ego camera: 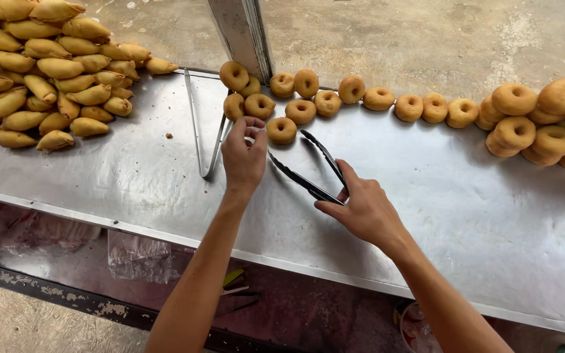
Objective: The person uses tongs to pick up donuts from a pile and arrange them in a neat row on a metal tray. The person repeatedly picks up donuts and places them in a line, creating an organized display.
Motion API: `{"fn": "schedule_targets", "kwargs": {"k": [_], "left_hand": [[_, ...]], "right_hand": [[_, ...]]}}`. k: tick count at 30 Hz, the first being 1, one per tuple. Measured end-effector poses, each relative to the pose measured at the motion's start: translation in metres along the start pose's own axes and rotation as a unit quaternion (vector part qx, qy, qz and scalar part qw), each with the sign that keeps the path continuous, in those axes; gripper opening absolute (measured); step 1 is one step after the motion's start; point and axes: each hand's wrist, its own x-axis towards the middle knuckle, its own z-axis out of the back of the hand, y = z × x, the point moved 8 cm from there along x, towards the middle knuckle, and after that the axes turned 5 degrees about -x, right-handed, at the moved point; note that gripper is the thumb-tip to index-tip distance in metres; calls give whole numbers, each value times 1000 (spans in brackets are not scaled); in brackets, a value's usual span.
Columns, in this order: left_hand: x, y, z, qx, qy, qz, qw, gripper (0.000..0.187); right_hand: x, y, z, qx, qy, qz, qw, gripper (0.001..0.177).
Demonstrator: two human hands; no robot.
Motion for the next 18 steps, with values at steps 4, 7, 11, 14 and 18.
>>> {"fn": "schedule_targets", "kwargs": {"k": [4, 7, 11, 14, 18], "left_hand": [[14, 30, 5, 73, 63, 59, 994, 26], [17, 28, -5, 19, 58, 39, 997, 25], [32, 17, -30, -37, 55, 22, 998, 24], [48, 14, -55, -12, 71, 0, 997, 23], [66, 17, -72, 33, 55, -42, 997, 18]], "right_hand": [[11, 26, -3, -23, -48, 35, 998, 85], [10, 25, 0, -2, -75, 48, 996, 85], [18, 13, 13, 24, -102, 39, 994, 82], [27, 6, 20, 38, -109, 26, 993, 80], [31, -10, 23, 39, -77, -2, 996, 88]]}}
